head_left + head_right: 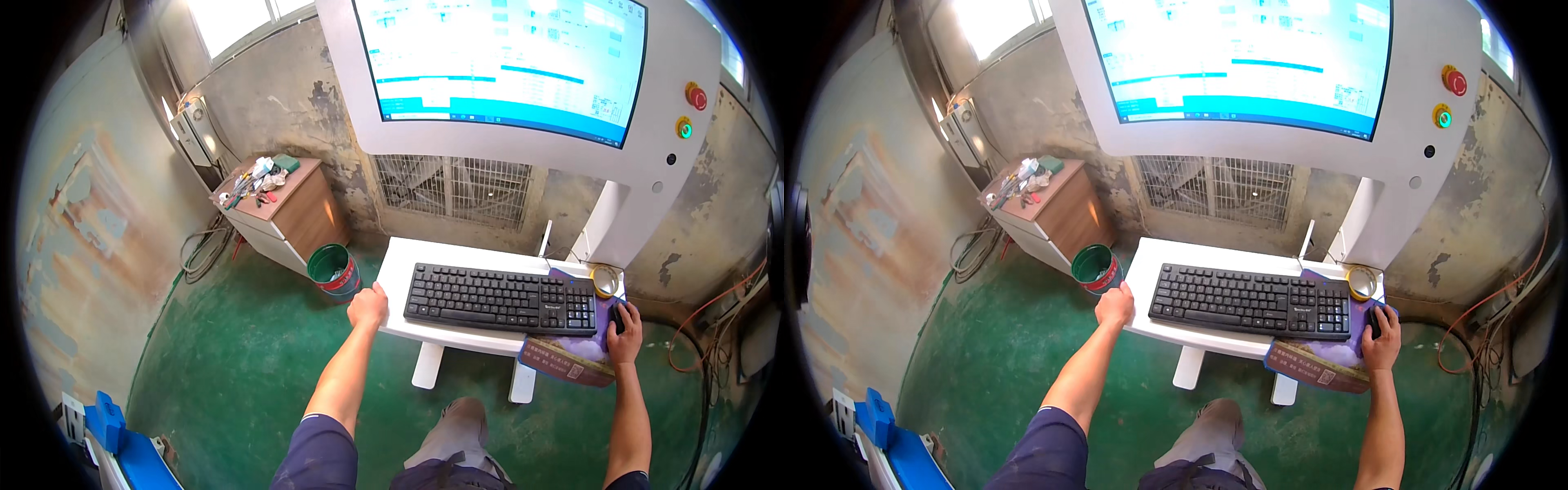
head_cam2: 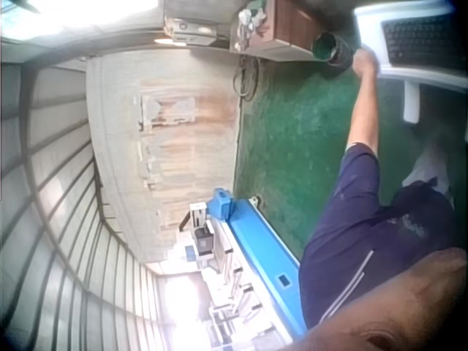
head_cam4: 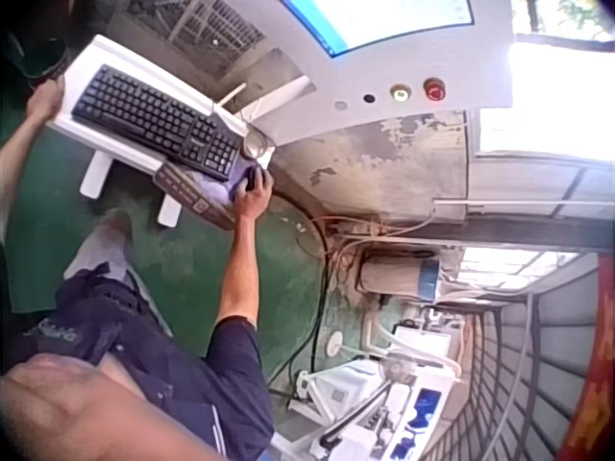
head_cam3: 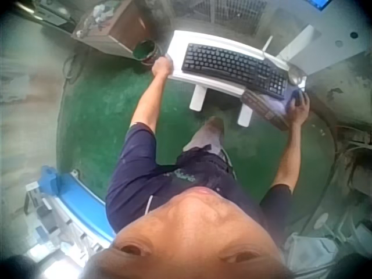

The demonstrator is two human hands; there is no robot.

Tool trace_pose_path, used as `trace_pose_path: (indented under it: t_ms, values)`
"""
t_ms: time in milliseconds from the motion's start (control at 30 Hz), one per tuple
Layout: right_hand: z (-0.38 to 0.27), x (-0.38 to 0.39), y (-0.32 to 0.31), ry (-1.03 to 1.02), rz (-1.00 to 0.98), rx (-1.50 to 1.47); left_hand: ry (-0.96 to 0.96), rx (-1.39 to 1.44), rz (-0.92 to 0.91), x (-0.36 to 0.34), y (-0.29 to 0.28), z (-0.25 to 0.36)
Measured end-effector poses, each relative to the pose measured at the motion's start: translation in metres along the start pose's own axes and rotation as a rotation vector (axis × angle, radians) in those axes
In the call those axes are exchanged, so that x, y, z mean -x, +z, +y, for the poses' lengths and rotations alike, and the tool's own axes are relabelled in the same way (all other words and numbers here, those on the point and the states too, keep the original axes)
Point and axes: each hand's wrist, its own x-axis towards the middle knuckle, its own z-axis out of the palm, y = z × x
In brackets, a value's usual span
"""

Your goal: The person operates a CNC machine using a computer interface with a keyboard and mouse, then walks through the workshop to inspect the machinery and returns to the control station.

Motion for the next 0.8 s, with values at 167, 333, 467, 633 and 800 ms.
trace_pose_path:
  t_ms: [167, 333, 467, 633, 800]
  values:
    - [-0.0035, 0.0003, -0.0013, 0.015, 0.004, -0.005, 0.0, -0.006, 0.003, -0.0003, 0.0008, -0.0005]
    - [-0.0009, 0.0006, -0.0001, 0.004, 0.018, 0.002, 0.0, -0.01, 0.014, 0.0008, 0.0008, 0.0]
    - [-0.0014, -0.0001, -0.0006, 0.014, -0.003, -0.001, 0.004, -0.011, 0.009, -0.0016, 0.0038, -0.0021]
    - [-0.0018, -0.0006, -0.001, 0.018, 0.002, -0.007, 0.008, -0.011, 0.017, 0.0003, 0.0007, -0.0003]
    - [-0.0019, -0.0011, -0.0001, 0.011, 0.007, -0.007, 0.004, -0.015, 0.002, -0.0022, 0.0024, -0.0009]
